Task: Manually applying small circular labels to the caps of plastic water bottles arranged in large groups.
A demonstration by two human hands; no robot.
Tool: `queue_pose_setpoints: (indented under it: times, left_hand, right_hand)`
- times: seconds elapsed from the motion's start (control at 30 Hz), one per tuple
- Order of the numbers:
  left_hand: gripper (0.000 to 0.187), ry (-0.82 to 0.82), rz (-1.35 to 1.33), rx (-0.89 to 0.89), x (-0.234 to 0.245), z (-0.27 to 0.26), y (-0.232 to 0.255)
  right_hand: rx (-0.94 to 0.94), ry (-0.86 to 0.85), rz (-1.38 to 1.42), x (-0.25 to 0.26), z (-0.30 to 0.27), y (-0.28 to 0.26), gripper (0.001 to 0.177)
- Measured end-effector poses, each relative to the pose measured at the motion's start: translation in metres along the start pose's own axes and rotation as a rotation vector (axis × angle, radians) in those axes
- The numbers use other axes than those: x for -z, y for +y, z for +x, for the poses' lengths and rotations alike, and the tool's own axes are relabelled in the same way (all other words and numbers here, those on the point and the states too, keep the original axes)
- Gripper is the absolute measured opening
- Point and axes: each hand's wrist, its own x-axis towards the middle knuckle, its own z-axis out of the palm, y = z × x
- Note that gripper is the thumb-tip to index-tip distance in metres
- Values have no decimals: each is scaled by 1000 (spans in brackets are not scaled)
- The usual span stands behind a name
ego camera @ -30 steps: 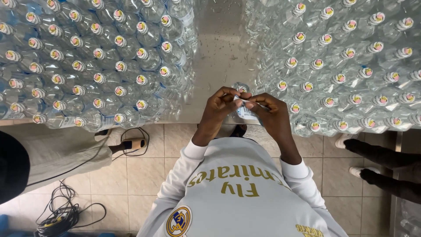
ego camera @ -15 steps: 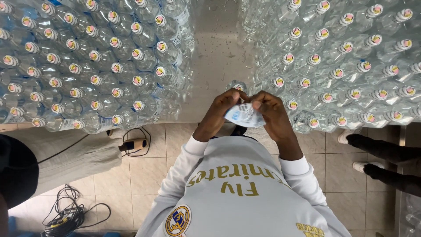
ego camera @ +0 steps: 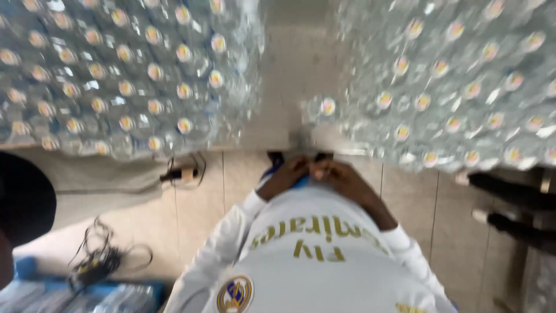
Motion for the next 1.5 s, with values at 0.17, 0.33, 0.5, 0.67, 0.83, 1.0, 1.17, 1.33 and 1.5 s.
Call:
queue_pose_setpoints:
  times: [0.17,0.33,0.5,0.67,0.83,1.0,1.17,1.33,1.5]
  left_hand:
    - [29,-61,-217,95,8,35,23]
    - [43,74,-451,351,-4,6,71]
    - [41,80,-357,171,-16,-41,149]
    - [56,51,-120,-216,-24,-85,237]
    - [16,286,-45,-445,-21,-59,201]
    - [18,284,-94,-492,-34,-67,239]
    - [66,178,-331,-351,-30,-58,236]
    - [60,-134,-309,-325,-26,-44,223]
    - [55,-132,-395,-360,-27,-42,233]
  right_hand:
    - [207,-19,-120,3,15,-32,53]
    - [449,-25,-202,-9,28,-20,23]
    - [290,124,-159,-2,16,-61,19]
    - [410,270,-230,5,13,-94,17]
    - [469,371,-61,-5,26,-85,48]
    - [394,454,63,-7,26,-86,51]
    - [334,428,135,4,24,-89,43]
    - [255,329,171,7,22,-82,26]
    - [273,372,47,20,13,-83,18]
